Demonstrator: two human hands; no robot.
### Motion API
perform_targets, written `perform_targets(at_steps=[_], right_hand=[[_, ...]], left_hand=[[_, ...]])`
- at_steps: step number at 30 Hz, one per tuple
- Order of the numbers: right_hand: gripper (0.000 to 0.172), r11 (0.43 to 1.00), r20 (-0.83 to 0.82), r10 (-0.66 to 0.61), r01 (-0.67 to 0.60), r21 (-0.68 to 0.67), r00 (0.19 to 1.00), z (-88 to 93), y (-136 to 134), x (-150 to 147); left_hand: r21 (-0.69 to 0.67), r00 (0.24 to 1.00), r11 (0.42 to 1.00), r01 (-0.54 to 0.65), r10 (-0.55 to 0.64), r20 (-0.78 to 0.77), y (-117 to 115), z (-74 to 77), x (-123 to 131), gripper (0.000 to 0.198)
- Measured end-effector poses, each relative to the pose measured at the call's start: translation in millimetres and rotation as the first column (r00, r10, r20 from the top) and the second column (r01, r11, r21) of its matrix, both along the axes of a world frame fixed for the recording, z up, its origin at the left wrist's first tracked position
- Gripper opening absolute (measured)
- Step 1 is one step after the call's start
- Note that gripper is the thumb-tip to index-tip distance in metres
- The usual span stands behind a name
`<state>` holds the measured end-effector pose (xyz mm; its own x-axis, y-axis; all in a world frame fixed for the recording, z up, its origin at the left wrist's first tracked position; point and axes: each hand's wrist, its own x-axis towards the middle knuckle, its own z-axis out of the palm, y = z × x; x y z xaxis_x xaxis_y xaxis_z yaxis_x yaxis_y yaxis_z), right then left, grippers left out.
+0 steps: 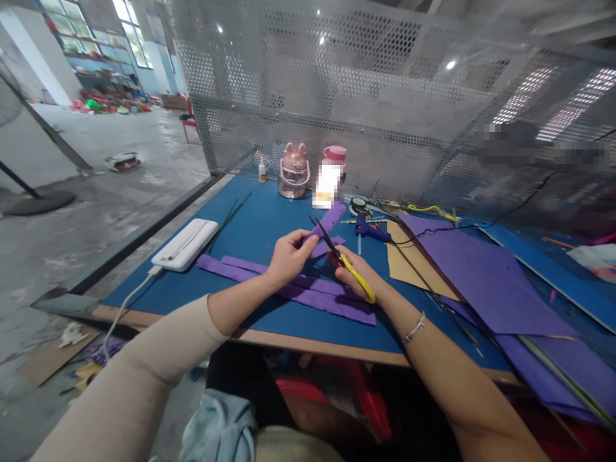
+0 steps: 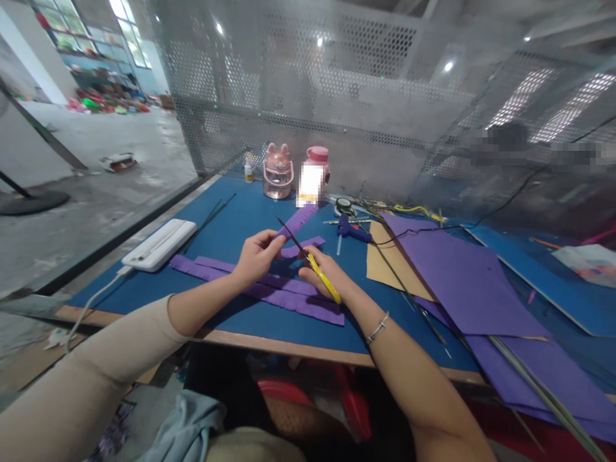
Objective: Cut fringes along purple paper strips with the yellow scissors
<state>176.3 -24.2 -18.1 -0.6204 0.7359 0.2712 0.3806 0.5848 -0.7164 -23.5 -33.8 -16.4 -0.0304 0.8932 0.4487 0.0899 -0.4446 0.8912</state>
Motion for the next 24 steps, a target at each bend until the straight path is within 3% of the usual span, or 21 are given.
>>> perform_targets(at_steps=[6, 24], right_hand=[[0.066, 1.000, 0.022, -0.021, 0.020, 0.009, 1.000, 3.3, -2.7, -1.7], [0.041, 0.981, 0.076, -0.172, 0.164, 0.103, 0.982, 8.7, -4.3, -3.8]], left_hand=[[0.004, 1.000, 1.000, -0.023, 0.023, -0.007, 0.5, -1.1, 0.1, 0.029], [-0.007, 1.000, 1.000, -0.002, 0.001, -0.015, 0.0, -0.4, -0.9, 0.031]])
